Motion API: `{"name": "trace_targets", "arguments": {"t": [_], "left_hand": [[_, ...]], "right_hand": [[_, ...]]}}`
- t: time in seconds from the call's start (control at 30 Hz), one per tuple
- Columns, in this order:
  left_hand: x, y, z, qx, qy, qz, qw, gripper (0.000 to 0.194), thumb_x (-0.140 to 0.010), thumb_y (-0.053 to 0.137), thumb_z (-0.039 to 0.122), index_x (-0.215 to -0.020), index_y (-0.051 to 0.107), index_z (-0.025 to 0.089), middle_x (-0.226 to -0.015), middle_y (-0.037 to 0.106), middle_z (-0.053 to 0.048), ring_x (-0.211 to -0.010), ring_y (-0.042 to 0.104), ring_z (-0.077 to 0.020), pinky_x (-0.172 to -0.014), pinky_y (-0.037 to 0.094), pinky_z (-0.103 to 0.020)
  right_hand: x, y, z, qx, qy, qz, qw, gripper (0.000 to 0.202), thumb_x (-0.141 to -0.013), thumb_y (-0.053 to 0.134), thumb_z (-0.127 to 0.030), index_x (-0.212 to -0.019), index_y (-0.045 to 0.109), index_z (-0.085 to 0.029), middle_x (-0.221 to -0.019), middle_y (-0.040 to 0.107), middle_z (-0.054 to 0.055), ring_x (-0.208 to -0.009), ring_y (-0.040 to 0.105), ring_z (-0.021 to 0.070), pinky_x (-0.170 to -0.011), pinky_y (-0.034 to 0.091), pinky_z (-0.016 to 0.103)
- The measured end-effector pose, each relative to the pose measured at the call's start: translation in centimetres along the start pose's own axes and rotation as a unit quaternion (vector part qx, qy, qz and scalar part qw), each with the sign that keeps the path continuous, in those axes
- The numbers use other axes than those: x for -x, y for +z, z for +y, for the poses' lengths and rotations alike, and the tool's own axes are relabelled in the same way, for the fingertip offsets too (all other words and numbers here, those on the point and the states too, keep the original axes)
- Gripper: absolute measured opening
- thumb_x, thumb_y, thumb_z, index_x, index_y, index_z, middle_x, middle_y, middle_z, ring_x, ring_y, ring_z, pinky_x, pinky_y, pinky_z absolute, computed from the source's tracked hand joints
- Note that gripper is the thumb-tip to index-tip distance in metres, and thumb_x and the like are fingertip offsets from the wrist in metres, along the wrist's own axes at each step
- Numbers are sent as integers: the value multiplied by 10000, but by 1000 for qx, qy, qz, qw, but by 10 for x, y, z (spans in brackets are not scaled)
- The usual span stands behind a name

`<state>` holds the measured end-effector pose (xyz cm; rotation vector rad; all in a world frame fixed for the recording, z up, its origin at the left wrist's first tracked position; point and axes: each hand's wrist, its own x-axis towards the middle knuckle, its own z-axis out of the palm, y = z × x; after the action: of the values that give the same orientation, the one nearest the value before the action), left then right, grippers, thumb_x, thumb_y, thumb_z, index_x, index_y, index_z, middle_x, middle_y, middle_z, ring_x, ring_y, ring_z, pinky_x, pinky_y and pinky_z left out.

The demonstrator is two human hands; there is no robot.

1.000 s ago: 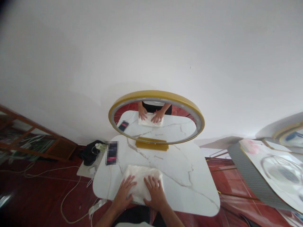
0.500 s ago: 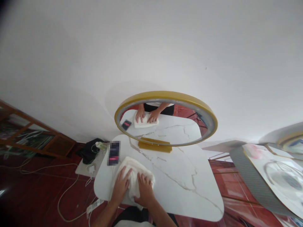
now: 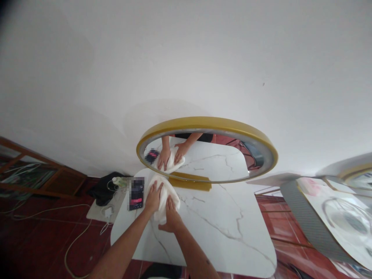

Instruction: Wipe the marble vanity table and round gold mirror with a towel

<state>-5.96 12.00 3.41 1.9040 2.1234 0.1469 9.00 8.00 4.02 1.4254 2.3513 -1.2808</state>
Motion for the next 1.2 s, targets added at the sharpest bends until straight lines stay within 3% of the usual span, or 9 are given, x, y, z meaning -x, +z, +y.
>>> {"name": "trace_targets", "arguments": {"t": [0.27,0.57,0.7,0.83,0.97,1.1,1.2], "left_hand": [[-22,-9,-6,5,14,-18,1000,556,-873,354,83,-1388,389,290,-1525,229,-59,-1357,299,-280,-1049,346,-429],[-10,-22,-3,-5,29,-29,999,524,-889,348,102,-1389,391,254,-1497,301,-76,-1342,322,-257,-1049,340,-390],[2,-29,7,-23,34,-56,998,452,-887,357,129,-1312,491,201,-1376,457,-136,-1194,488,-264,-907,454,-363],[27,-28,18,-42,51,-92,994,309,-871,409,182,-1066,648,173,-1089,625,-125,-945,608,-232,-813,479,-338],[68,-21,28,-55,68,-103,991,285,-840,447,182,-1055,633,205,-1090,609,-103,-912,605,-228,-765,480,-338],[111,-13,32,-62,88,-95,990,309,-828,460,177,-1084,617,249,-1216,550,-101,-1057,544,-259,-839,449,-383],[139,-1,30,-60,95,-87,990,354,-824,473,196,-1145,588,294,-1255,526,-81,-1108,510,-260,-879,426,-397]], "right_hand": [[-21,-1,5,-11,3,8,1000,1348,-501,793,-363,-1437,-122,-41,-1503,-149,219,-1391,-115,315,-1130,124,452],[-7,-5,5,5,-6,30,1000,1190,-578,754,-414,-1459,47,-39,-1527,14,207,-1406,1,316,-1126,160,444],[8,-6,9,20,10,71,997,893,-734,608,-457,-1435,228,-53,-1515,164,187,-1391,159,301,-1104,228,434],[33,-8,18,39,21,121,992,581,-815,499,-434,-1303,466,-120,-1421,391,149,-1308,347,288,-1064,293,410],[67,-10,29,55,32,158,985,410,-861,416,-460,-1112,591,-187,-1232,565,104,-1160,491,258,-985,368,383],[99,-6,42,70,49,173,981,437,-815,464,-554,-1042,608,-209,-1115,611,86,-1055,540,260,-908,407,383],[115,3,51,102,52,135,984,646,-679,608,-594,-1199,550,-216,-1277,536,94,-1165,474,292,-979,353,408]]}}
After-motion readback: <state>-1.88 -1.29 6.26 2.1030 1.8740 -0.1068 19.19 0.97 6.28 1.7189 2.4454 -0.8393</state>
